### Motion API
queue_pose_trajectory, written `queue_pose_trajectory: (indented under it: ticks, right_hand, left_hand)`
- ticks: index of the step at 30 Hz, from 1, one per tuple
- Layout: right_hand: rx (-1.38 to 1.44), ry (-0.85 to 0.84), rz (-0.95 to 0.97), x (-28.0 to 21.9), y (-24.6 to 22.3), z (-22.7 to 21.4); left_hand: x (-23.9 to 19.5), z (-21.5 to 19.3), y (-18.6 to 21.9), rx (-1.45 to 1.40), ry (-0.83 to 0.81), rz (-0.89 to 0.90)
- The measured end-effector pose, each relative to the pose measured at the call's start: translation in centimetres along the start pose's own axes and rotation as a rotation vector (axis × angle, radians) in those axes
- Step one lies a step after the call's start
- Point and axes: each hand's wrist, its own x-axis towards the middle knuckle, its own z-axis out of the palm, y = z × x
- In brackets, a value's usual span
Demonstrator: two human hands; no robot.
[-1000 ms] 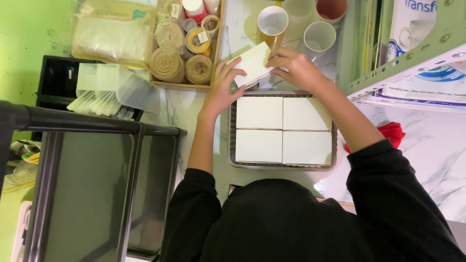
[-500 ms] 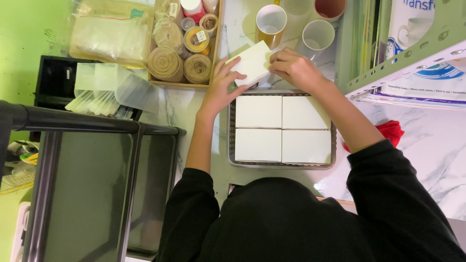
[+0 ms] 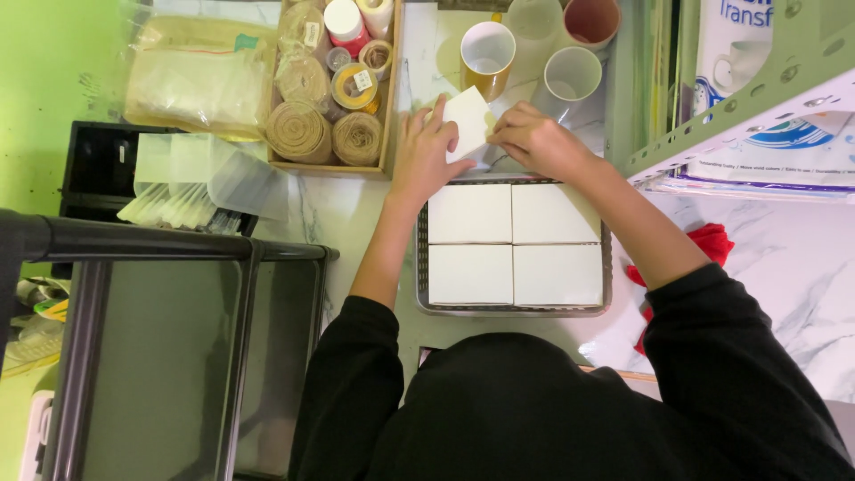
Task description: Organize cups, boxes, and small hardware components into storage containers and shelves.
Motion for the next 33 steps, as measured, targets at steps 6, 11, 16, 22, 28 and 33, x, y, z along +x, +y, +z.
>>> queue_pose_trajectory:
  ticks: [6,11,16,22,28,33]
  right_hand:
    - [-0.150,0.021,0.213,4.4,4.7,0.8]
    - [-0.359,0.078,0.073,8.4,11.2,5.2]
    - [-0.485,-0.079,0.118,10.6,10.3,3.6]
    - [-0.459,-0.281,0.187,9.8,6.7,1.3]
    - [-0.616,-0.288,0.106,6.6,5.2,0.3]
    - [-0.557,-0.309,0.070,4.3,5.0,0.3]
  left_hand:
    - [0.8,-0.3,-0.4,-0.031,0.000,0.039]
    - [2.1,-0.9,-2.0,-0.077,-0.004,0.061]
    - [3.3,-2.2,-3.0,-0.069,0.007,0.042]
    - [4.7,-2.2,-4.1,-0.077,-0.023,-0.083]
    - [7.1,-1.8,-5.8,-0.122,-0.027,0.004]
    - [12.0,-0.4,-8.7,-0.149,-0.154,0.147]
